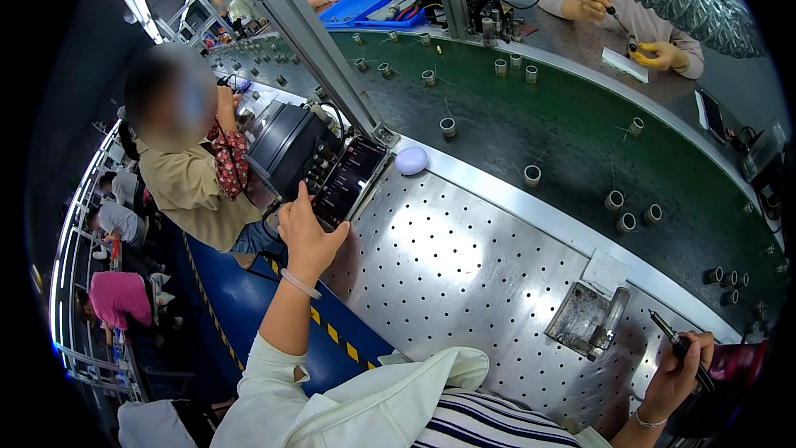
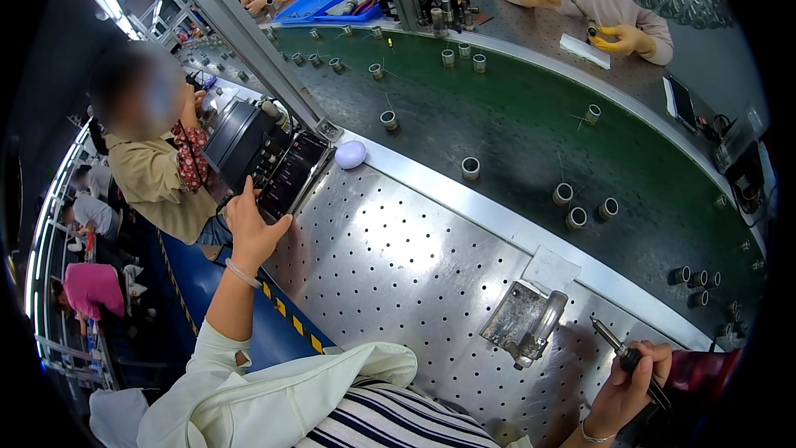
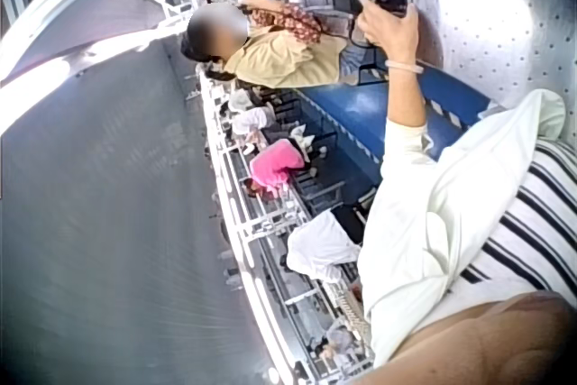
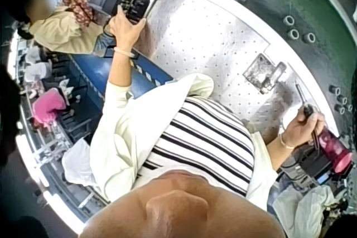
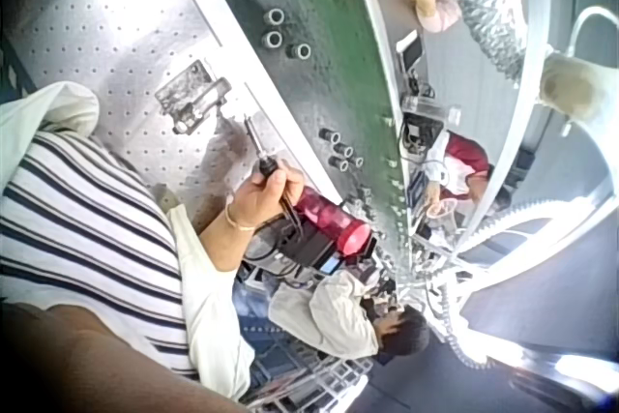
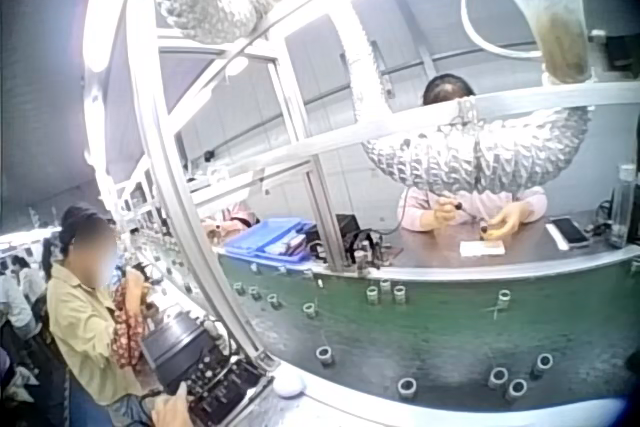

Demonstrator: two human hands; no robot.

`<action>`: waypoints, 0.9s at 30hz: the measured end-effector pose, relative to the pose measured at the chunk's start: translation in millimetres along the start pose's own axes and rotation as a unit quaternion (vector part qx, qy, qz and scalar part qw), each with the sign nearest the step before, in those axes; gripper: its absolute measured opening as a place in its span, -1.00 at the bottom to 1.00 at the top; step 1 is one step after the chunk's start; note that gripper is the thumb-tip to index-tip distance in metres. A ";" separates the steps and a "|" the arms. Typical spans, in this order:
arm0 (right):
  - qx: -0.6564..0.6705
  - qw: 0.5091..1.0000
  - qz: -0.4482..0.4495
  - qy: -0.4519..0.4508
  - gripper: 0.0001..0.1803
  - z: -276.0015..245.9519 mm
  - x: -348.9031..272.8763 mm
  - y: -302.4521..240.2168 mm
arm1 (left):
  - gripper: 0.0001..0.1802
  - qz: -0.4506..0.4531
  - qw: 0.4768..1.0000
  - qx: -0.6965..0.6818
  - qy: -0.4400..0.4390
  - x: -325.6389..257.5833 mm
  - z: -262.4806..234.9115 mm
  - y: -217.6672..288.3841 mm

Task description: The person uses a soldering iron to apply solder to small cylindrical metal components held in a fixture. They repeatedly pick up components from a conveyor belt, solder them, and place them back on the belt.

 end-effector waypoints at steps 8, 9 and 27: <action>-0.004 1.000 0.004 -0.002 -0.84 1.8 0.5 -1.7 | 0.06 0.004 1.000 0.003 0.003 0.0 -0.1 0.5; -0.004 1.000 0.004 -0.003 -0.84 1.8 0.6 -1.8 | 0.06 0.003 1.000 0.005 0.003 -0.2 -0.2 0.3; -0.001 1.000 -0.006 -0.012 -0.83 3.1 1.0 -1.7 | 0.06 0.010 1.000 0.008 0.010 -0.1 -0.7 0.2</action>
Point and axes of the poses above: each hand's wrist, its own x-axis towards the middle knuckle, its own z-axis out of the palm, y = z × x, the point moved 3 cm from there along x, towards the middle knuckle, and after that the axes turned 6 degrees about -y, right-handed, at the moved point
